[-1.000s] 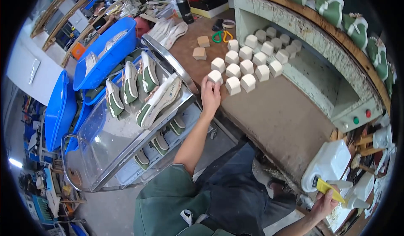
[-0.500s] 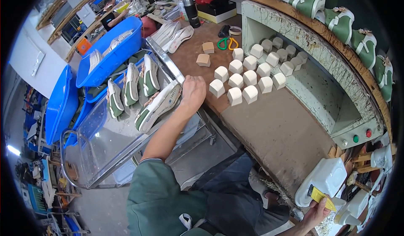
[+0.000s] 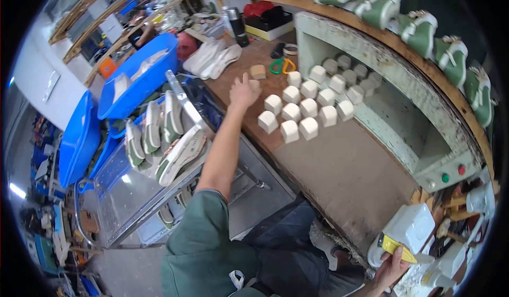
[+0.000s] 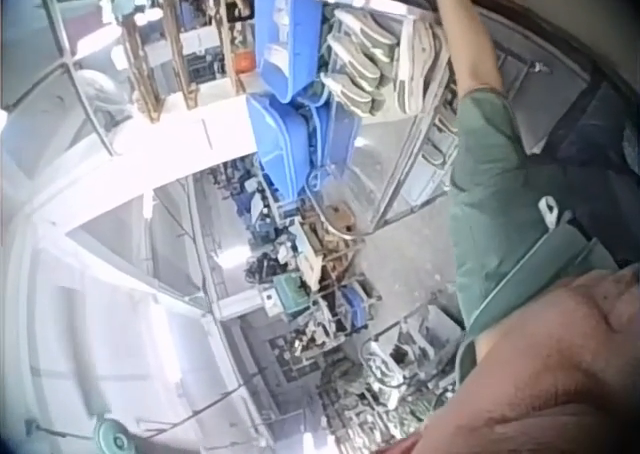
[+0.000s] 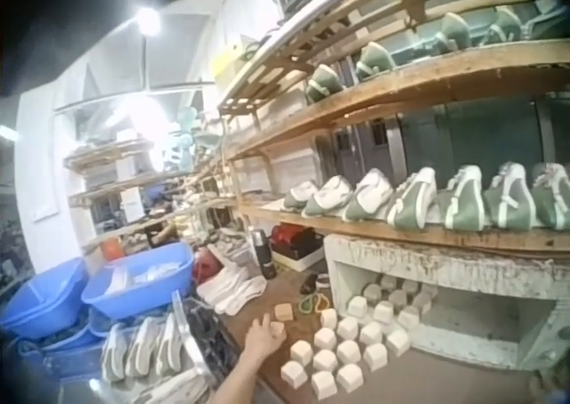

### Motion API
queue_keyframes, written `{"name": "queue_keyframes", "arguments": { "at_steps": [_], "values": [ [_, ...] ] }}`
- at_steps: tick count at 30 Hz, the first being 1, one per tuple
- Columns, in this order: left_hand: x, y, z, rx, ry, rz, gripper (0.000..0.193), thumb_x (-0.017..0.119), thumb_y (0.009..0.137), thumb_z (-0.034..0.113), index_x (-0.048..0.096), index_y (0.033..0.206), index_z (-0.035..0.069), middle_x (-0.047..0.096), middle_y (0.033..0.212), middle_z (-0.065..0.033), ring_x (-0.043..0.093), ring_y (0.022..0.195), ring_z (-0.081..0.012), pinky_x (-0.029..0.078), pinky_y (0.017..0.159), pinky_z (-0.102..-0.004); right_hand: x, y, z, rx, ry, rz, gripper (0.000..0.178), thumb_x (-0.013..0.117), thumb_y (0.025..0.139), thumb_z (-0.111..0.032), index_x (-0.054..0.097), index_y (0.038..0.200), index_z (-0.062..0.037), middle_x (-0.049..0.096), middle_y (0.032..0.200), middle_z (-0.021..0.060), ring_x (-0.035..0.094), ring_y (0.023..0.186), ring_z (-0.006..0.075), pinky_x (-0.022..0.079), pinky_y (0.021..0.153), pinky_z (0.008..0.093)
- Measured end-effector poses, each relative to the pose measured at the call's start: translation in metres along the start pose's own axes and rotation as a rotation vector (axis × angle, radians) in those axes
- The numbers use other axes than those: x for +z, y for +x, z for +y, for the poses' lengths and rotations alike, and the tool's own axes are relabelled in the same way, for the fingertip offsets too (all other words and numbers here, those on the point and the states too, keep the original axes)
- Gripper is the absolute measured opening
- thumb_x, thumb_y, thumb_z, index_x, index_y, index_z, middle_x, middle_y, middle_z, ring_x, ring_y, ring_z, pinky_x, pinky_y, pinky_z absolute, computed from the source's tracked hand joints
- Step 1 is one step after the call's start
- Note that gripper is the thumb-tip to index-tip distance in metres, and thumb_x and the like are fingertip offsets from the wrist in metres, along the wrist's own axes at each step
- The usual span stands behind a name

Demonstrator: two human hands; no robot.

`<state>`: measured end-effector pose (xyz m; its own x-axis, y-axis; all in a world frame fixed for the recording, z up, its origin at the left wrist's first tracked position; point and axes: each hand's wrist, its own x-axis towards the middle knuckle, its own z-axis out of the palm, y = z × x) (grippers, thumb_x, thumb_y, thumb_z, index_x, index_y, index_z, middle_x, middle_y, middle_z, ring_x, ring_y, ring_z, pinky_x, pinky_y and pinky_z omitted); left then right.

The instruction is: Applying adhesive to shoe heel components and arranging soles on drying racks in a shoe factory.

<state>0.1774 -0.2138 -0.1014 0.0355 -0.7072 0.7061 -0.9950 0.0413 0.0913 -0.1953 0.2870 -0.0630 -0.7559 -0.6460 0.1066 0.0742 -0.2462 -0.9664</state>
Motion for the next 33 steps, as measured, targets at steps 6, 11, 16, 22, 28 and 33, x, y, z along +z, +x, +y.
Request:
{"name": "queue_keyframes", "arguments": {
  "at_steps": [6,11,16,22,28,33],
  "values": [
    [-0.018,0.034,0.007,0.253,-0.236,-0.218,0.027,0.050,0.081,0.018,0.061,0.094,-0.003,0.061,0.093,-0.0241,0.060,0.087,-0.0353,0.048,0.073,-0.0437,-0.030,-0.012,0.012,0.042,-0.075,0.240,0.018,0.056,0.087,-0.009,0.055,0.102,0.0007,0.059,0.081,0.0058,0.053,0.062,0.0094,0.041,0.050,0.0226],
    [-0.010,0.048,0.019,0.367,-0.417,-0.544,0.022,0.051,0.078,0.017,0.065,0.090,0.004,0.063,0.087,-0.0201,0.062,0.080,-0.0344,0.050,0.069,-0.0434,-0.043,-0.015,0.000,0.004,-0.145,0.292,0.013,0.057,0.087,-0.009,0.057,0.096,0.0011,0.060,0.078,0.0037,0.053,0.058,0.0104,0.041,0.051,0.0223],
    [0.105,0.061,-0.029,0.027,-0.243,-0.405,0.032,0.051,0.076,0.023,0.063,0.093,-0.002,0.063,0.093,-0.0239,0.060,0.094,-0.0361,0.047,0.078,-0.0424,-0.083,-0.039,0.006,0.028,-0.129,0.375,0.020,0.056,0.089,-0.016,0.058,0.099,0.0009,0.061,0.086,0.0054,0.051,0.063,0.0068,0.039,0.050,0.0197],
    [0.015,0.068,0.029,-0.315,-0.405,-0.633,0.117,0.073,0.054,0.064,0.017,0.141,0.009,0.007,0.145,-0.0260,0.023,0.128,-0.0492,0.031,0.101,-0.0499,-0.035,-0.030,-0.020,-0.107,-0.201,0.287,0.025,0.058,0.083,-0.006,0.048,0.061,-0.0031,0.047,0.060,0.0036,0.041,0.054,0.0121,0.035,0.050,0.0252],
    [0.059,0.091,-0.003,-0.140,-0.282,-0.784,0.114,0.073,0.052,0.060,0.019,0.143,0.017,0.001,0.148,-0.0202,0.022,0.130,-0.0440,0.031,0.101,-0.0512,0.027,-0.007,-0.032,-0.093,-0.326,0.289,0.031,0.057,0.082,-0.006,0.041,0.055,-0.0048,0.043,0.058,0.0011,0.037,0.052,0.0101,0.028,0.047,0.0250],
    [0.072,0.117,0.043,-0.274,-0.332,-1.097,0.089,0.066,0.062,0.037,0.028,0.139,0.015,0.013,0.145,-0.0187,0.043,0.120,-0.0332,0.054,0.072,-0.0394,0.012,-0.010,-0.018,-0.159,-0.424,0.234,0.034,0.054,0.083,-0.007,0.040,0.052,-0.0047,0.039,0.051,0.0018,0.034,0.047,0.0110,0.028,0.046,0.0263]
  ]
}}
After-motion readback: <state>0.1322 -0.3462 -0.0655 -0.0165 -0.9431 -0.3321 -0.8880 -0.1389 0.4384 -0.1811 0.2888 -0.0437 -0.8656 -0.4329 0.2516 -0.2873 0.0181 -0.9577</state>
